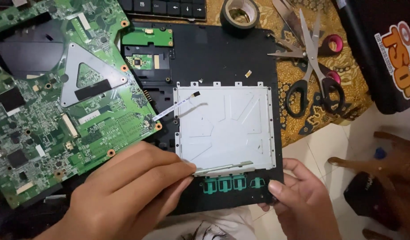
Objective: Connecting ribbon cables to small PCB modules and installing them into a laptop chassis during assembly.
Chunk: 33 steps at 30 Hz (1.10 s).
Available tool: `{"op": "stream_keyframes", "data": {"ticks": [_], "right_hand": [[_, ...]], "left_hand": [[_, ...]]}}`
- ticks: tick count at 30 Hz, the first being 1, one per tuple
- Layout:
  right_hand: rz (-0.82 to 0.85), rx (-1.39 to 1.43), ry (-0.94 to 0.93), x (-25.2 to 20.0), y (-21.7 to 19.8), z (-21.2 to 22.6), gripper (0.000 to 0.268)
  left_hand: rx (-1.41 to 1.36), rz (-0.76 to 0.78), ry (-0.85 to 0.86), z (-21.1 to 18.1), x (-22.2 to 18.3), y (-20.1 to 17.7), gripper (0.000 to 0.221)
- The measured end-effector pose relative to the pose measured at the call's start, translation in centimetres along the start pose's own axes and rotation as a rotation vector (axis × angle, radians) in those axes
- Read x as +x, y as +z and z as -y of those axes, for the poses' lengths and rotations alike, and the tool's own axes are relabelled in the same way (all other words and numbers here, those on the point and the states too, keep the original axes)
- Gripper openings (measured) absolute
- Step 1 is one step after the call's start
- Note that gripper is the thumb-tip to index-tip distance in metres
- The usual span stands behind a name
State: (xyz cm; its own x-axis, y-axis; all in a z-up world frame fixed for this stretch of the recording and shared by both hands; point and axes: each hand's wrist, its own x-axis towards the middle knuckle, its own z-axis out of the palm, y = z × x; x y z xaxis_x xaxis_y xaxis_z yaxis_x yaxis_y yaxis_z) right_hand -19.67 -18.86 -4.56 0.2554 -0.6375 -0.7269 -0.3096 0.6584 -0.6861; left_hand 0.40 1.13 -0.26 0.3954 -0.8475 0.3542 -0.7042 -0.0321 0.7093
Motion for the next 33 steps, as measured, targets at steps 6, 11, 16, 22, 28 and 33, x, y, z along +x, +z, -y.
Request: {"op": "stream_keyframes", "data": {"ticks": [6, 11, 16, 22, 28, 33], "right_hand": [[-0.074, -0.035, -0.069, -0.2, 0.6, 0.1, 0.034], [-0.114, -0.101, -0.090, -0.1, -0.4, 0.3, 0.035], [-0.244, -0.566, -0.178, -1.5, 0.9, 2.8, 0.045], [-0.234, -0.741, -0.391, -1.4, 1.7, 3.3, 0.061], [-0.167, -0.730, -0.622, -1.0, 1.4, 2.7, 0.065], [-0.123, -0.725, -0.785, -0.5, 0.0, 1.4, 0.069]], "left_hand": [[0.017, 0.024, 0.000, 0.6, -0.3, 0.0, 0.026], [0.042, 0.034, -0.025, -0.4, 0.0, 0.6, 0.028], [0.043, -0.034, -0.054, -1.2, 1.2, 0.7, 0.019], [0.031, -0.036, -0.021, -0.3, 1.0, 0.6, 0.023], [0.011, 0.020, -0.023, 0.2, 0.3, 0.5, 0.029], [-0.033, 0.158, -0.078, -0.3, 0.9, -0.4, 0.039]]}}
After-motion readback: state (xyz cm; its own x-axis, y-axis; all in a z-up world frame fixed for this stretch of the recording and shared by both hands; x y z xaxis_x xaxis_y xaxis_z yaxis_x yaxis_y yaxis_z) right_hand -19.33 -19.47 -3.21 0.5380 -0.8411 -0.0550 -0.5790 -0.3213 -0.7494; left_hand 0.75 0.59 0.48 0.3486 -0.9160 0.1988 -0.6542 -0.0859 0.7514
